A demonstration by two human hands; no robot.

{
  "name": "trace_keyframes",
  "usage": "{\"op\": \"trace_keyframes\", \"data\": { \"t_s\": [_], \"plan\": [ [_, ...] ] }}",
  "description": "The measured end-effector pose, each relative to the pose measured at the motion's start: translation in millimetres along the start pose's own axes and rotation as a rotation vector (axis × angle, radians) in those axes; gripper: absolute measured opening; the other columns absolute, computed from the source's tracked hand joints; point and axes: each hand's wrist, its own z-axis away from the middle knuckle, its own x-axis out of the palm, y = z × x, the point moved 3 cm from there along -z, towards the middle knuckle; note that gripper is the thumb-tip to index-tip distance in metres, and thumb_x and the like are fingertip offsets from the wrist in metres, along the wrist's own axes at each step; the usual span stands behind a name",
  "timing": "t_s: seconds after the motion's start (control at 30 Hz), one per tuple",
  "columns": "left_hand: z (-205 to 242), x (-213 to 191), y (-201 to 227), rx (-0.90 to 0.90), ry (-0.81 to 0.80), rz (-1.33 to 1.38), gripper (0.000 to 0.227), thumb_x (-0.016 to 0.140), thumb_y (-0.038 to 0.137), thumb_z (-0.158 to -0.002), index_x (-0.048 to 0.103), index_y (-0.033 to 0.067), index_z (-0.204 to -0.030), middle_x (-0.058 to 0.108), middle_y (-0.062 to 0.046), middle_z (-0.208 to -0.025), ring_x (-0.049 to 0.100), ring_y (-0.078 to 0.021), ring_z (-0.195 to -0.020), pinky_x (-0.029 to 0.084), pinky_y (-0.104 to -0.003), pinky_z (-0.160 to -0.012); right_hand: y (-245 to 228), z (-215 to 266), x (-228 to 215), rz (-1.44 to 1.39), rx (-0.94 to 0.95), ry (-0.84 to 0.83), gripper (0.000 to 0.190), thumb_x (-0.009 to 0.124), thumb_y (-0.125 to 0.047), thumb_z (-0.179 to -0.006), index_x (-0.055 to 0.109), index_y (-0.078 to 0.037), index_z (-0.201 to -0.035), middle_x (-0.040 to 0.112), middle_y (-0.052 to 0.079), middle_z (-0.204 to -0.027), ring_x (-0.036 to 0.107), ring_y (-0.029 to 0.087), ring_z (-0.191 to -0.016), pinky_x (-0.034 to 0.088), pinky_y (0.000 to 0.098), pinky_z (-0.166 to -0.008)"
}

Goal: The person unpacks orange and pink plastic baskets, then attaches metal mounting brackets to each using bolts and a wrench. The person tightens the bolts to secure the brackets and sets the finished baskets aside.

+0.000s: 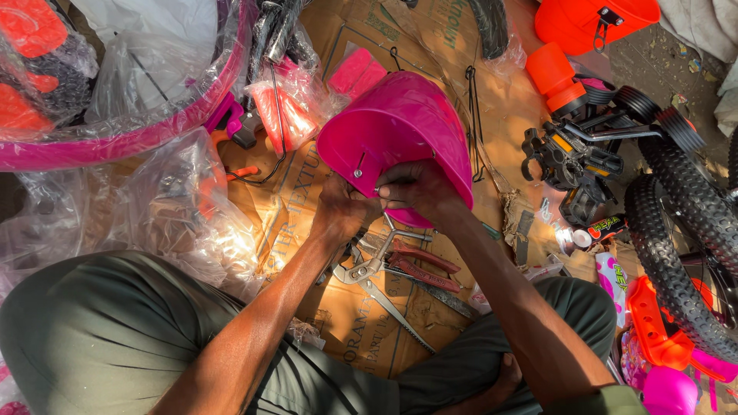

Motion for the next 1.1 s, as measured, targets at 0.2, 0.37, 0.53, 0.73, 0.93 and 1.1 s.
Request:
{"op": "trace_keyframes", "data": {
  "t_s": [0.2, 0.37, 0.53, 0.73, 0.93, 1.1],
  "plan": [
    [13, -1, 12, 0.012, 0.008, -0.004, 0.034, 0.082, 0.001, -0.075, 0.066, 0.0, -0.105, 0.073, -0.006, -0.083, 0.071, -0.0133, -0.073, 0.059, -0.029, -0.063, -4, -8, -4, 0.023, 0.238, 0.016, 0.012, 0.077, -0.013, -0.088, 0.073, -0.01, -0.1, 0.073, -0.001, -0.09, 0.07, 0.012, -0.084, 0.062, 0.0285, -0.077],
    [13, 4, 16, 0.068, 0.045, -0.017, 0.033, 0.085, 0.003, -0.074, 0.07, -0.0004, -0.104, 0.075, -0.007, -0.087, 0.069, -0.0136, -0.074, 0.059, -0.03, -0.064, -14, -11, -5, 0.041, 0.325, 0.051, 0.011, 0.079, -0.01, -0.085, 0.075, -0.012, -0.095, 0.074, -0.003, -0.089, 0.07, 0.01, -0.083, 0.062, 0.0295, -0.072],
    [18, 6, 25, 0.113, 0.188, -0.102, 0.042, 0.087, 0.005, -0.07, 0.069, 0.0024, -0.108, 0.076, -0.006, -0.092, 0.069, -0.0142, -0.08, 0.058, -0.032, -0.07, -13, -16, -6, 0.129, 0.325, 0.057, 0.01, 0.079, -0.008, -0.083, 0.075, -0.012, -0.091, 0.075, -0.003, -0.086, 0.07, 0.009, -0.08, 0.061, 0.0288, -0.07],
    [20, 6, 28, 0.06, 0.183, -0.07, 0.029, 0.082, 0.004, -0.073, 0.073, 0.0012, -0.101, 0.079, -0.007, -0.092, 0.072, -0.0129, -0.082, 0.06, -0.031, -0.073, 10, -19, 3, 0.203, 0.171, 0.154, 0.003, 0.078, -0.008, -0.088, 0.076, -0.01, -0.09, 0.07, 0.002, -0.078, 0.063, 0.012, -0.073, 0.052, 0.0301, -0.066],
    [15, 6, 24, -0.033, 0.142, -0.002, 0.025, 0.082, 0.001, -0.079, 0.073, -0.002, -0.101, 0.073, -0.011, -0.088, 0.066, -0.0148, -0.078, 0.057, -0.033, -0.072, 2, -21, 6, 0.294, -0.085, 0.103, 0.007, 0.079, -0.004, -0.085, 0.074, -0.007, -0.089, 0.073, -0.002, -0.083, 0.065, 0.008, -0.08, 0.055, 0.0279, -0.075],
    [12, 7, 25, 0.133, 0.185, -0.025, 0.034, 0.079, -0.006, -0.074, 0.069, 0.0007, -0.106, 0.076, -0.003, -0.096, 0.069, -0.0098, -0.087, 0.058, -0.028, -0.078, -7, -28, -7, 0.123, 0.189, -0.017, 0.007, 0.077, -0.003, -0.085, 0.073, -0.008, -0.087, 0.071, 0.0, -0.081, 0.067, 0.011, -0.077, 0.058, 0.028, -0.07]
  ]
}}
